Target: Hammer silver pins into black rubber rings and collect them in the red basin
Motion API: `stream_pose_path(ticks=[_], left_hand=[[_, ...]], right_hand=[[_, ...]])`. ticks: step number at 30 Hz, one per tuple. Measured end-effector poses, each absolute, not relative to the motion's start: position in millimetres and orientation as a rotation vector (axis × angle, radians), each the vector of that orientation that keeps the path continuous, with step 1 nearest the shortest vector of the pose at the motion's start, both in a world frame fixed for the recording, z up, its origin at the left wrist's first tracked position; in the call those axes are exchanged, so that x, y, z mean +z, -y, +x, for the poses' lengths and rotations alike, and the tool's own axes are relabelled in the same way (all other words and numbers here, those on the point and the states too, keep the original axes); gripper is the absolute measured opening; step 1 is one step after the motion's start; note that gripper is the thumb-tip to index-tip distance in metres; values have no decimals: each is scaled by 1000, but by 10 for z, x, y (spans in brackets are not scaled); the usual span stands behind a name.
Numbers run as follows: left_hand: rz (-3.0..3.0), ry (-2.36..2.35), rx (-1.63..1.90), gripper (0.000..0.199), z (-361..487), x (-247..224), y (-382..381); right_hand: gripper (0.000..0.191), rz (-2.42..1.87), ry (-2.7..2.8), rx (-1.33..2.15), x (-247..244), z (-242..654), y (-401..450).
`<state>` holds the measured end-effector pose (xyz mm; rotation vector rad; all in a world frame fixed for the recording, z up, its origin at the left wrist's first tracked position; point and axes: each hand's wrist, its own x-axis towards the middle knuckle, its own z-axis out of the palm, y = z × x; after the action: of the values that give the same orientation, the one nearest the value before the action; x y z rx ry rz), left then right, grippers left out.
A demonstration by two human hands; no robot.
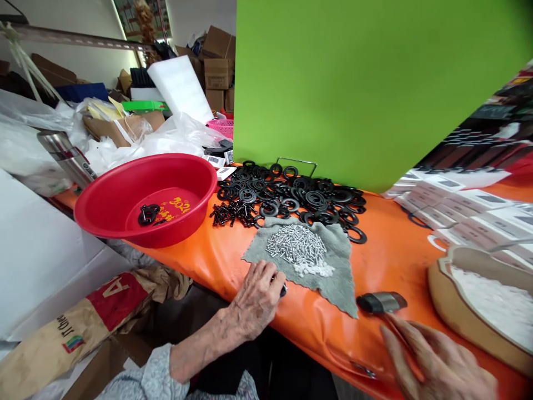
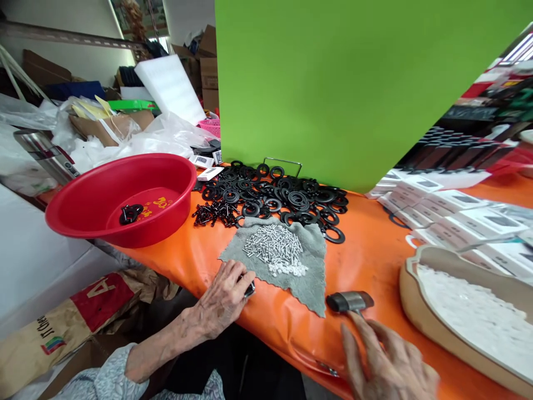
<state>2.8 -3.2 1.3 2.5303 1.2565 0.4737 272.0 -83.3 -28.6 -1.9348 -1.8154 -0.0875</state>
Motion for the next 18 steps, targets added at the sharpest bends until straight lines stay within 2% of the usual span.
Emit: stream_pose_path(ticks=[4,6,8,10,14,18], left_hand=[[2523,-1237,402,48,44,-74,162],[2483,-1192,436,65,4,-62,217],[2424,-1158,479,72,-47,-10,233],[2335,-1186,537,60,-89,41,212],[2138,-1264,677,16,-133,15,134],[2048,-1207,812,17,-165,-117,94]], right_hand=[[29,-1616,1969,-279,-308,2284,681],[27,-1506,1992,-167,-355,2123,610],[29,-1411,2030,-10,-400,1989,539],[36,-1304,2049,98,-437,1874,462],[42,-1244,2109,220,-490,1729,307],[40,-1221,2226,276,-495,1712,208]])
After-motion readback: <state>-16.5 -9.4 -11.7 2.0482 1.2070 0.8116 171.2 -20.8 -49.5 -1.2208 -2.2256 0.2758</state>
